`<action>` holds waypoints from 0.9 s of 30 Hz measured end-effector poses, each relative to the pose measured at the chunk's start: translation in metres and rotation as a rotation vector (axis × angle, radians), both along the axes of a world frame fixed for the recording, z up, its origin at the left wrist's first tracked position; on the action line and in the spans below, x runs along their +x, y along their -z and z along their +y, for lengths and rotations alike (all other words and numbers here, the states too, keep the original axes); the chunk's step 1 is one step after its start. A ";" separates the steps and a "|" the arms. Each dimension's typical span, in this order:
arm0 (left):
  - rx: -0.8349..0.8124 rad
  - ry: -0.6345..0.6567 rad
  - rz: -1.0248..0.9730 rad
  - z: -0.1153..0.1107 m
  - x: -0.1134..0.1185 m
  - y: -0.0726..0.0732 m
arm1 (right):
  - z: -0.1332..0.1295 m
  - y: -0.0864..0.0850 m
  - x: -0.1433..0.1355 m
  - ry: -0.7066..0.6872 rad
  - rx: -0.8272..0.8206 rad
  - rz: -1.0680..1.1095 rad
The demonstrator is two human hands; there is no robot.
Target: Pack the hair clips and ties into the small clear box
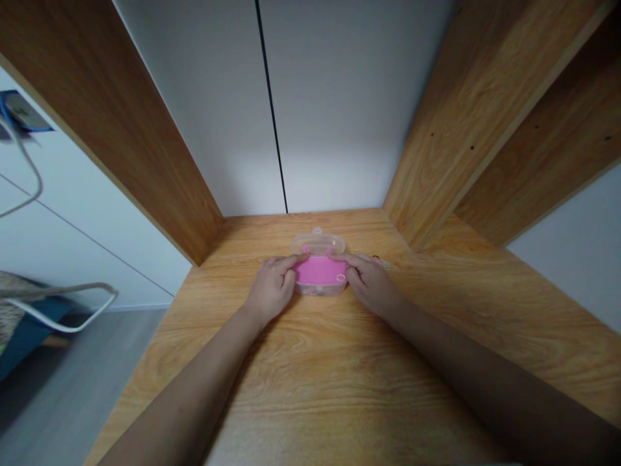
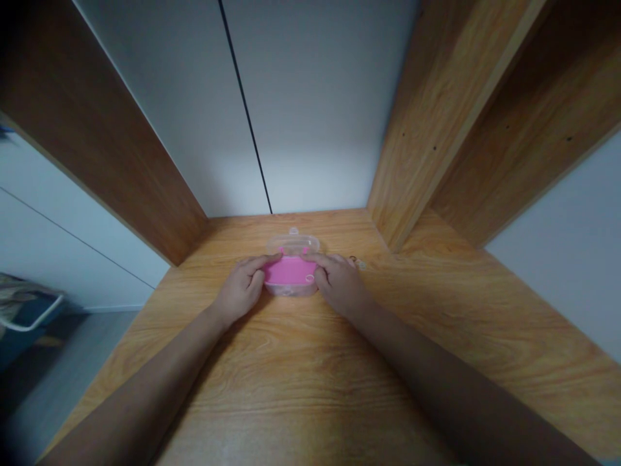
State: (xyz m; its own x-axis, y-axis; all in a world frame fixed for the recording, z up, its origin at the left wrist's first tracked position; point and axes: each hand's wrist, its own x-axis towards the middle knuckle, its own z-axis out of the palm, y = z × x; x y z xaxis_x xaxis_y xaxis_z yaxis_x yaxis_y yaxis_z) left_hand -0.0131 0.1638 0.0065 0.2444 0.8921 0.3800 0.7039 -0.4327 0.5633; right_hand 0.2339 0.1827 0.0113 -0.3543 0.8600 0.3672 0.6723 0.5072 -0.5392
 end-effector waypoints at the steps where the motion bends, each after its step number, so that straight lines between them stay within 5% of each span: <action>1: 0.005 -0.008 0.036 0.000 0.000 -0.002 | -0.001 -0.002 0.000 0.009 0.018 -0.035; 6: 0.020 -0.009 0.074 -0.001 0.000 -0.002 | -0.003 -0.001 0.001 -0.006 0.040 -0.082; 13: 0.062 0.044 -0.115 -0.004 -0.001 0.011 | -0.004 0.005 0.002 -0.035 0.044 0.120; 17: 0.019 0.083 -0.180 -0.008 -0.002 0.006 | -0.001 0.002 0.007 0.052 0.068 0.190; 22: -0.031 0.105 -0.153 -0.010 -0.003 0.001 | -0.001 -0.002 0.010 -0.014 0.096 0.137; 27: -0.046 0.071 -0.157 -0.009 0.000 0.002 | 0.013 -0.003 0.027 0.258 0.220 0.114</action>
